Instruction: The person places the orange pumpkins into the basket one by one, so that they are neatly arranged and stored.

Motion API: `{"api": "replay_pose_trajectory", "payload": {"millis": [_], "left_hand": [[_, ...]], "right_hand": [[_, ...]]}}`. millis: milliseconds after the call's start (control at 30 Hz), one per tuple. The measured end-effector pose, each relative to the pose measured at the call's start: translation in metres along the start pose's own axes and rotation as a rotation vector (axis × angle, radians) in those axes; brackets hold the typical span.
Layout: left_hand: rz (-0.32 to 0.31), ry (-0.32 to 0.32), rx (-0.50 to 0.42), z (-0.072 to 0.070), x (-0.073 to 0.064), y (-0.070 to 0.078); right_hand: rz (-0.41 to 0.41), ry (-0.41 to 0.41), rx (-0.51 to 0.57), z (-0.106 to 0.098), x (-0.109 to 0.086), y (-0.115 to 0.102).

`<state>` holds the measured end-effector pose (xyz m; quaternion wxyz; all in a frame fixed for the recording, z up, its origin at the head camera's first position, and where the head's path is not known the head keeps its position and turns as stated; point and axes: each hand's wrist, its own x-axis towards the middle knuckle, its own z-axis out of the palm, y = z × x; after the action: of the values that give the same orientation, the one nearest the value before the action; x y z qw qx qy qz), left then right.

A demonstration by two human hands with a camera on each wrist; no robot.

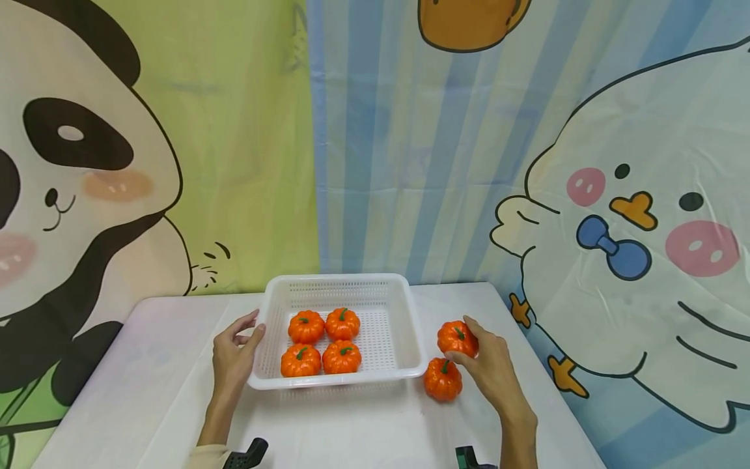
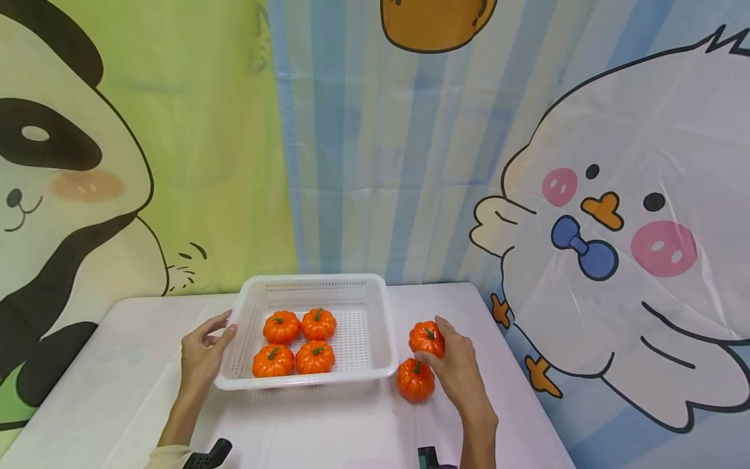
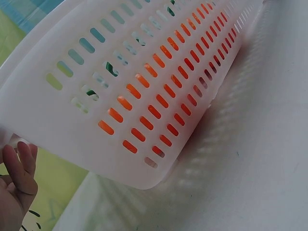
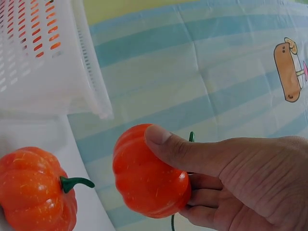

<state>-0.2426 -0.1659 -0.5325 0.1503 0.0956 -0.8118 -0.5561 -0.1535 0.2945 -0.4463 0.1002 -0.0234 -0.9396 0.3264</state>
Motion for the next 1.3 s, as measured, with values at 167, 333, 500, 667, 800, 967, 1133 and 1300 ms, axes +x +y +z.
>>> {"api": "replay_pose_trajectory", "payload": {"millis": [167,333,500,667,800,967,1133,1300], "left_hand": [[0.001,-0.003,-0.002,0.0,0.0,0.0],[-0.011,0.003,0.01,0.0,0.001,0.0],[-0.013,0.006,0.014,0.0,0.001,0.0],[-0.007,0.008,0.017,0.0,0.0,0.0],[-0.002,0.012,0.018,0.0,0.0,0.0],[0.0,0.016,0.022,0.0,0.0,0.0],[-0.003,0.016,0.023,-0.001,-0.001,0.0],[-0.004,0.009,0.012,0.0,0.0,0.0]], "right_hand": [[0.003,-0.002,-0.002,0.002,0.0,-0.002],[-0.008,0.001,0.003,0.005,0.002,-0.003],[-0.022,-0.005,0.012,0.006,0.003,-0.005],[-0.018,-0.012,0.012,0.007,0.003,-0.009],[-0.021,-0.017,0.027,0.009,0.003,-0.014],[-0.04,-0.015,0.043,0.013,0.003,-0.02],[-0.063,-0.015,0.048,0.015,0.004,-0.024],[-0.077,-0.021,0.055,0.019,0.007,-0.028]]}}
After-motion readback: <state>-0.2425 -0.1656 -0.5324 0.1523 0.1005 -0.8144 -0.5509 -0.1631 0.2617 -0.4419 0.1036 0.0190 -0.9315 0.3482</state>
